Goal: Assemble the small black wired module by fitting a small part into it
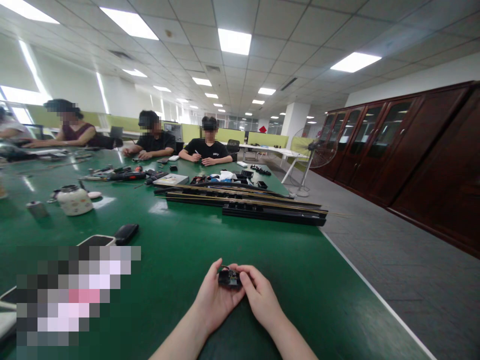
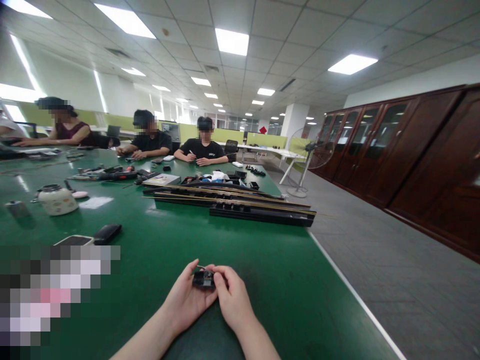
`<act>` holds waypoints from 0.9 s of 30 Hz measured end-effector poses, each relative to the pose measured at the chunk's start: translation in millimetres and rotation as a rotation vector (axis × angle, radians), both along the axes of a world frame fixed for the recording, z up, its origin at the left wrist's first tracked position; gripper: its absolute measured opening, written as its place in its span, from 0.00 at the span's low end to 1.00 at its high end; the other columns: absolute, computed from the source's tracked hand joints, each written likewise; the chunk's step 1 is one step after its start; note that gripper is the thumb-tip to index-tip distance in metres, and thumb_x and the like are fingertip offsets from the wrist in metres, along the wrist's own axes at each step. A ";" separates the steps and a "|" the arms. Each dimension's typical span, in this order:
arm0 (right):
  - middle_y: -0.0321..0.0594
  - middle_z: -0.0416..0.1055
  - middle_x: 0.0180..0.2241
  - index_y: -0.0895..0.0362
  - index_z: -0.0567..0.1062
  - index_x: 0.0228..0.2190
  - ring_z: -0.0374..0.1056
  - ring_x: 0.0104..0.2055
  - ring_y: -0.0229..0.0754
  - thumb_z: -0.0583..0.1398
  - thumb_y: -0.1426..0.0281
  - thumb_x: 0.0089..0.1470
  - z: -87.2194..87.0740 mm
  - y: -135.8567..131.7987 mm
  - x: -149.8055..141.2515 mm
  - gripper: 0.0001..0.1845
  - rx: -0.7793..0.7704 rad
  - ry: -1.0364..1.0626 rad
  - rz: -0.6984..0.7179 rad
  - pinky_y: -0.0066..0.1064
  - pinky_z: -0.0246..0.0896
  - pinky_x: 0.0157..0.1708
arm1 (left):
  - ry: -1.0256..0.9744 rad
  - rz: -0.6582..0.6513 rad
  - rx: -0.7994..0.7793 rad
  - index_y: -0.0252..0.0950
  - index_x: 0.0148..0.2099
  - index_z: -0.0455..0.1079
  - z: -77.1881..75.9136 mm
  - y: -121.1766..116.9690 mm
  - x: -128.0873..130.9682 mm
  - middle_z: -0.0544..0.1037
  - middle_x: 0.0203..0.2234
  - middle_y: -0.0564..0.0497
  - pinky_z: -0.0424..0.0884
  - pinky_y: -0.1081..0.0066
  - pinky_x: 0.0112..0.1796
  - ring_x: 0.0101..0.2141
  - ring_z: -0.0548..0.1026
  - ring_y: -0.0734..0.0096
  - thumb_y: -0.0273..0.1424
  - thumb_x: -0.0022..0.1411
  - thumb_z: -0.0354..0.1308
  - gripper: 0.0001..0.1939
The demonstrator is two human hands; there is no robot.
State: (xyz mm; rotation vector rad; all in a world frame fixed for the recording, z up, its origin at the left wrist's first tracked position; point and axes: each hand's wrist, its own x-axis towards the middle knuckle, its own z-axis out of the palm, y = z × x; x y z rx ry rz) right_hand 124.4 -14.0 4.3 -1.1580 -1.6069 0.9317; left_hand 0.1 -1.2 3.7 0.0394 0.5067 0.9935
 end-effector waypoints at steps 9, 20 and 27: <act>0.40 0.72 0.39 0.53 0.72 0.37 0.66 0.43 0.43 0.51 0.61 0.54 0.9 -0.6 0.0 0.14 0.002 0.000 0.001 0.36 0.59 0.45 | 0.002 -0.002 -0.010 0.32 0.31 0.64 0.7 0.4 0.3 0.72 0.24 0.49 0.69 0.67 0.35 0.29 0.72 0.69 0.36 0.54 0.52 0.10; 0.41 0.69 0.40 0.53 0.72 0.36 0.65 0.42 0.41 0.55 0.67 0.51 -0.3 -2.6 -1.6 0.10 0.114 -0.065 0.004 0.33 0.60 0.42 | 0.027 -0.002 0.012 0.32 0.31 0.65 -0.1 0.8 0.6 0.73 0.25 0.47 0.70 0.66 0.32 0.29 0.74 0.66 0.37 0.55 0.50 0.11; 0.41 0.68 0.40 0.53 0.73 0.33 0.64 0.43 0.43 0.58 0.73 0.45 0.2 -3.9 -1.7 0.10 0.105 -0.087 0.008 0.33 0.60 0.42 | 0.029 0.001 0.028 0.32 0.31 0.66 -0.2 0.1 0.7 0.74 0.24 0.47 0.70 0.67 0.31 0.28 0.74 0.67 0.37 0.56 0.49 0.12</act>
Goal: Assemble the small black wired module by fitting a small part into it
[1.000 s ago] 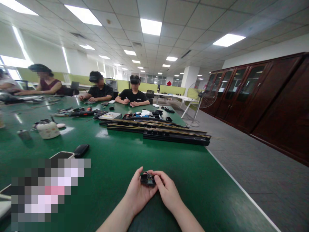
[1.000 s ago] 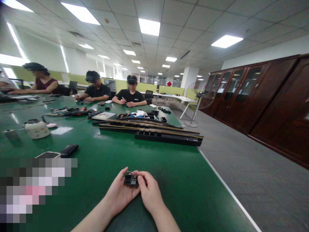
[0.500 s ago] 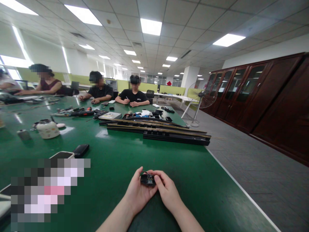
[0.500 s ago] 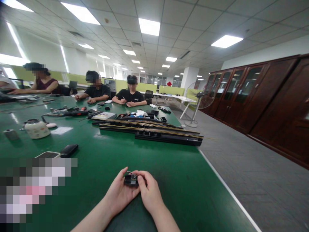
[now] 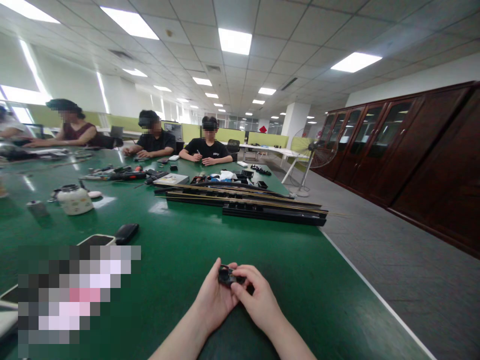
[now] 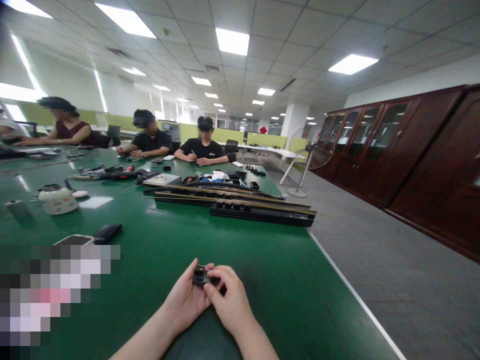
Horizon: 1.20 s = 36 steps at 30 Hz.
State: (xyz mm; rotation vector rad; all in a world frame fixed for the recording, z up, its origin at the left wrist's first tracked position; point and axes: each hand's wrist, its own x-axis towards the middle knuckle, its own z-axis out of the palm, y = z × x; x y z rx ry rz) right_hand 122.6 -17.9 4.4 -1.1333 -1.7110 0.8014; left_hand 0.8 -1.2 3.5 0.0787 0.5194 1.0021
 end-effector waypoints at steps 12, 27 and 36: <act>0.40 0.67 0.41 0.51 0.74 0.32 0.63 0.45 0.43 0.59 0.77 0.42 2.1 -1.4 -0.2 0.13 -0.010 -0.045 0.014 0.35 0.57 0.45 | 0.001 0.027 -0.032 0.31 0.31 0.66 5.7 -1.1 -0.9 0.73 0.23 0.50 0.70 0.68 0.30 0.24 0.71 0.72 0.35 0.55 0.50 0.11; 0.41 0.66 0.42 0.54 0.71 0.32 0.61 0.47 0.43 0.58 0.74 0.45 -1.9 0.2 -1.0 0.08 -0.052 0.068 -0.007 0.34 0.56 0.46 | -0.052 -0.025 0.021 0.31 0.31 0.67 2.4 0.3 -2.2 0.73 0.26 0.46 0.68 0.68 0.30 0.29 0.73 0.66 0.36 0.53 0.52 0.11; 0.40 0.72 0.33 0.56 0.70 0.32 0.68 0.35 0.43 0.61 0.64 0.44 -12.2 11.1 -0.3 0.12 -0.220 0.399 -0.067 0.35 0.62 0.38 | -0.035 -0.012 -0.017 0.31 0.31 0.66 2.8 -0.4 -2.7 0.73 0.27 0.46 0.69 0.68 0.32 0.28 0.72 0.69 0.36 0.52 0.53 0.11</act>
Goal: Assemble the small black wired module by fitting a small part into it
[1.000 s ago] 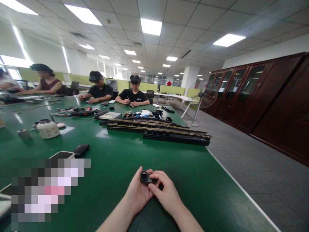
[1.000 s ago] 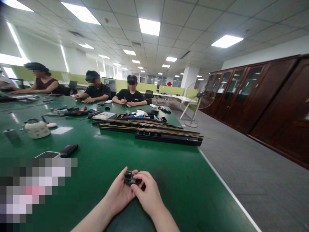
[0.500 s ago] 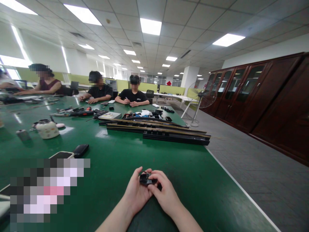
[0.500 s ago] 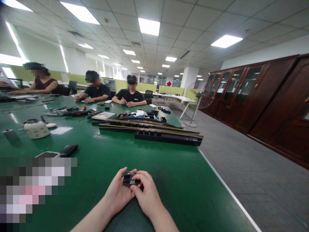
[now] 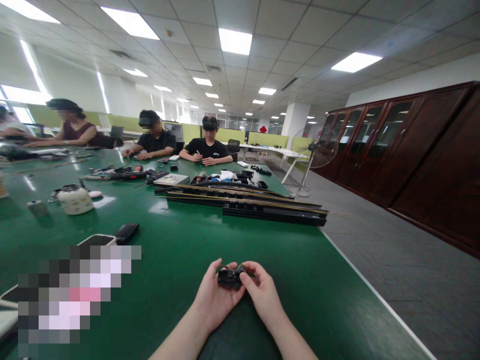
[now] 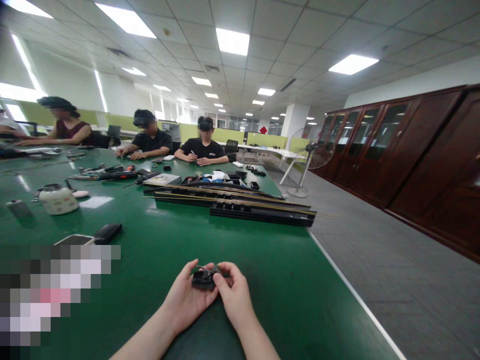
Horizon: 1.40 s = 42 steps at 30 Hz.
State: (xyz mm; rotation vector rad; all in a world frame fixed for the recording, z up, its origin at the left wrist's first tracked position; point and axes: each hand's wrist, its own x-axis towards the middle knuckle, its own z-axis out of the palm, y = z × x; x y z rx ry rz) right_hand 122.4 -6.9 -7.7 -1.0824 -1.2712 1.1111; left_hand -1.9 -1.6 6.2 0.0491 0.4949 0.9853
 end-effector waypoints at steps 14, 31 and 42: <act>0.39 0.74 0.31 0.58 0.73 0.33 0.68 0.34 0.38 0.66 0.65 0.36 -3.4 8.4 12.0 0.19 -0.240 0.514 -0.081 0.29 0.60 0.37 | 0.049 -0.042 0.031 0.32 0.34 0.65 -1.2 -0.1 -0.7 0.74 0.32 0.39 0.69 0.66 0.32 0.31 0.74 0.61 0.38 0.51 0.54 0.13; 0.38 0.75 0.27 0.58 0.75 0.29 0.69 0.32 0.37 0.66 0.69 0.36 4.7 10.5 19.9 0.13 -0.345 0.773 -0.088 0.26 0.62 0.34 | 0.068 -0.052 0.021 0.32 0.34 0.65 -2.4 -0.2 -0.5 0.74 0.33 0.39 0.69 0.68 0.32 0.31 0.74 0.60 0.38 0.50 0.55 0.14; 0.37 0.75 0.25 0.57 0.75 0.27 0.70 0.31 0.36 0.63 0.66 0.40 0.8 13.3 23.4 0.09 -0.403 0.809 -0.100 0.26 0.64 0.34 | 0.071 -0.053 0.008 0.32 0.33 0.65 3.3 -1.0 -0.1 0.75 0.31 0.40 0.69 0.67 0.30 0.30 0.74 0.61 0.38 0.51 0.54 0.13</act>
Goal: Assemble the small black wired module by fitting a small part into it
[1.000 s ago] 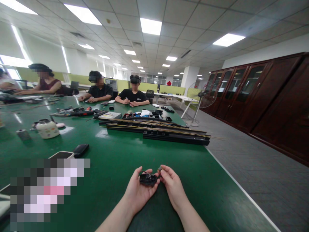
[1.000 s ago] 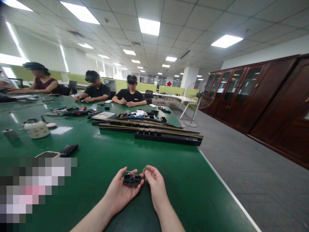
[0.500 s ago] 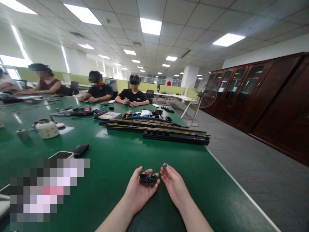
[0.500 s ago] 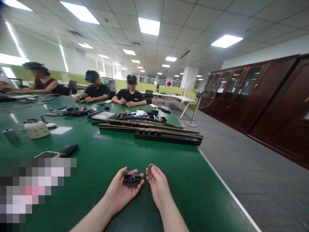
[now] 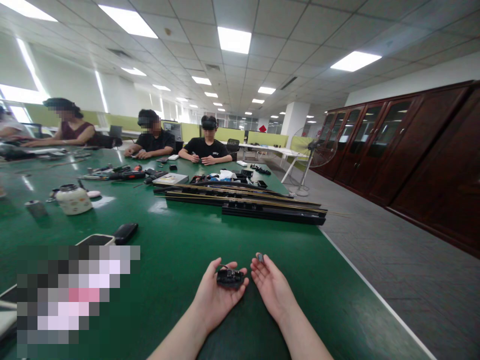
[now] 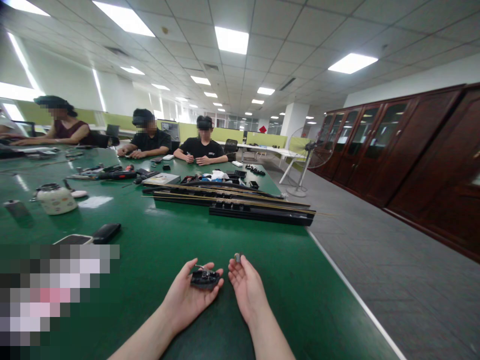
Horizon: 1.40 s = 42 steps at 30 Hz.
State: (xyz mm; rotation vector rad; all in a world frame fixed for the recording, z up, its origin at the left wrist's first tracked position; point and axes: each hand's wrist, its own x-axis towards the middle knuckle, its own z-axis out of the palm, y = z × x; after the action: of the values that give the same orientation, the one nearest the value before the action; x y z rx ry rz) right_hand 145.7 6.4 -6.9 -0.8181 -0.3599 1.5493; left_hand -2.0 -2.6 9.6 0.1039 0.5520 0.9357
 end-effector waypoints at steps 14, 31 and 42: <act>0.36 0.74 0.26 0.57 0.75 0.28 0.70 0.32 0.36 0.60 0.65 0.45 -0.6 0.2 2.6 0.08 -0.006 0.017 0.033 0.26 0.64 0.35 | 0.032 0.011 0.005 0.32 0.35 0.65 -0.5 -0.8 0.3 0.75 0.31 0.41 0.69 0.69 0.29 0.27 0.74 0.65 0.41 0.49 0.56 0.17; 0.35 0.74 0.25 0.57 0.75 0.27 0.70 0.31 0.35 0.63 0.67 0.42 2.1 -1.3 -0.4 0.06 0.001 -0.008 0.021 0.26 0.63 0.34 | 0.037 0.024 0.033 0.34 0.34 0.64 -3.4 0.1 0.1 0.76 0.32 0.41 0.70 0.69 0.28 0.27 0.75 0.65 0.41 0.53 0.52 0.14; 0.35 0.74 0.29 0.55 0.74 0.31 0.68 0.32 0.35 0.66 0.66 0.36 9.2 -9.2 -5.0 0.15 0.074 -0.170 -0.044 0.25 0.61 0.31 | 0.051 0.047 0.015 0.34 0.36 0.62 -4.0 0.9 1.3 0.75 0.31 0.41 0.70 0.68 0.29 0.28 0.75 0.64 0.42 0.54 0.51 0.15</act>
State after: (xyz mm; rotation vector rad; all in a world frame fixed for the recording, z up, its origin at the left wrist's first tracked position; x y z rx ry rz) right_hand 140.7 -2.8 2.3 -0.8961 -0.5173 1.4216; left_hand -0.6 -1.7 5.6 0.1292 0.5964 0.9853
